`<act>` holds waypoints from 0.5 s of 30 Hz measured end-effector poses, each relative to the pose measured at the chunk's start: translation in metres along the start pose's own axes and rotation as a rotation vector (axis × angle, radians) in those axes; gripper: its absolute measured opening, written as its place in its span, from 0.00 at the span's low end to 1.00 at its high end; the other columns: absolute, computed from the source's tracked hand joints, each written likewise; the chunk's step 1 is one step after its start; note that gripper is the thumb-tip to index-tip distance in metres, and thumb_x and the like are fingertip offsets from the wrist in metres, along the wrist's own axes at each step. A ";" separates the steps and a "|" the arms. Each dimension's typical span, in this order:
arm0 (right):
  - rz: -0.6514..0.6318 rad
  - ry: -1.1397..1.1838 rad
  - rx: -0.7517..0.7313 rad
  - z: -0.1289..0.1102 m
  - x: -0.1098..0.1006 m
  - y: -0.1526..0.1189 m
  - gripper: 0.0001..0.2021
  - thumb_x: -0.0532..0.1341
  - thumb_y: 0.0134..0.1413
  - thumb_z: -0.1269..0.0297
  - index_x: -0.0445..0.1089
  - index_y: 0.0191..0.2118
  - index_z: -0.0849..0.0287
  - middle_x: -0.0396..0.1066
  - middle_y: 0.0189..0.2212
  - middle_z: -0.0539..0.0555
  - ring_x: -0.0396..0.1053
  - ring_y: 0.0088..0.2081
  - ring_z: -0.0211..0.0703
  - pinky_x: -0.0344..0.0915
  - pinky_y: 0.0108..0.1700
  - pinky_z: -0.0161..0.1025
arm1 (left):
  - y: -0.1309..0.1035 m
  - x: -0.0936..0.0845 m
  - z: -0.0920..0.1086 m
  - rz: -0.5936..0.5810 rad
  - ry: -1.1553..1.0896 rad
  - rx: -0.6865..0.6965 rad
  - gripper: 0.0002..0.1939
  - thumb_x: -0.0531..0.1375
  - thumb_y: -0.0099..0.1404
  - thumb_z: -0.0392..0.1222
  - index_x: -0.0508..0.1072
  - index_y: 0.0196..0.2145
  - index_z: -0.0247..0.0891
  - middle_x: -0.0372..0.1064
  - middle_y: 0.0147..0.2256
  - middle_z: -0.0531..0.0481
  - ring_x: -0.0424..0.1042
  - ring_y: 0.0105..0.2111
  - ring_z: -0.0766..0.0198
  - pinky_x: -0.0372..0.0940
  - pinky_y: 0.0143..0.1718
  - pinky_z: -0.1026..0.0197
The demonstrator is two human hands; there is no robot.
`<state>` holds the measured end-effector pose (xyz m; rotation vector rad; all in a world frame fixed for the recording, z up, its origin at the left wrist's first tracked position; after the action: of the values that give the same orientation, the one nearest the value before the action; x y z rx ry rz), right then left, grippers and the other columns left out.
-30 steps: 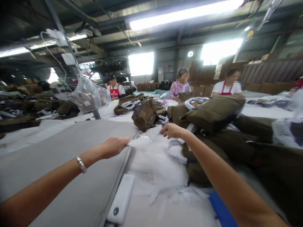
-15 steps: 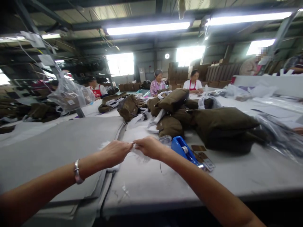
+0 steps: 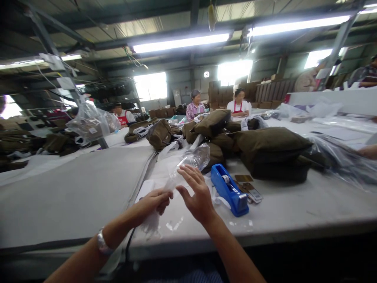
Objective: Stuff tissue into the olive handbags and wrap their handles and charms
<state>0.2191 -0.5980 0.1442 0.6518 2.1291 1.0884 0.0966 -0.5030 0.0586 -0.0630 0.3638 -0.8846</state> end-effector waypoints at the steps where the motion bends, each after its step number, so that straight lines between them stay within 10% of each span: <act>1: 0.008 -0.006 0.052 0.010 0.005 -0.012 0.23 0.62 0.66 0.60 0.64 0.64 0.52 0.63 0.65 0.58 0.56 0.68 0.53 0.56 0.68 0.57 | 0.000 0.009 -0.012 -0.010 -0.106 -0.020 0.20 0.57 0.65 0.58 0.65 0.37 0.37 0.55 0.26 0.57 0.56 0.22 0.69 0.57 0.26 0.65; 9: -0.008 -0.005 0.218 0.054 0.040 -0.067 0.18 0.61 0.65 0.70 0.71 0.58 0.52 0.67 0.62 0.58 0.64 0.63 0.50 0.65 0.64 0.53 | -0.003 0.065 -0.085 -0.074 -0.744 -0.176 0.27 0.72 0.53 0.58 0.64 0.36 0.37 0.47 0.22 0.63 0.43 0.20 0.75 0.51 0.23 0.69; 15: -0.052 0.042 0.096 0.039 0.060 -0.072 0.12 0.59 0.65 0.75 0.77 0.45 0.51 0.78 0.47 0.53 0.71 0.54 0.47 0.68 0.60 0.52 | -0.010 0.089 -0.113 -0.160 -1.063 -0.322 0.22 0.73 0.55 0.47 0.65 0.34 0.34 0.45 0.22 0.64 0.42 0.18 0.76 0.53 0.22 0.73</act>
<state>0.1984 -0.5756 0.0470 0.6189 2.2326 0.9850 0.1021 -0.5663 -0.0709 -0.8329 -0.5064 -0.8263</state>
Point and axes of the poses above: each hand's wrist, its own y-axis towards the middle knuckle, its own x-axis out of the palm, z = x × y, the point moved 10 cm from there along y, towards the middle knuckle
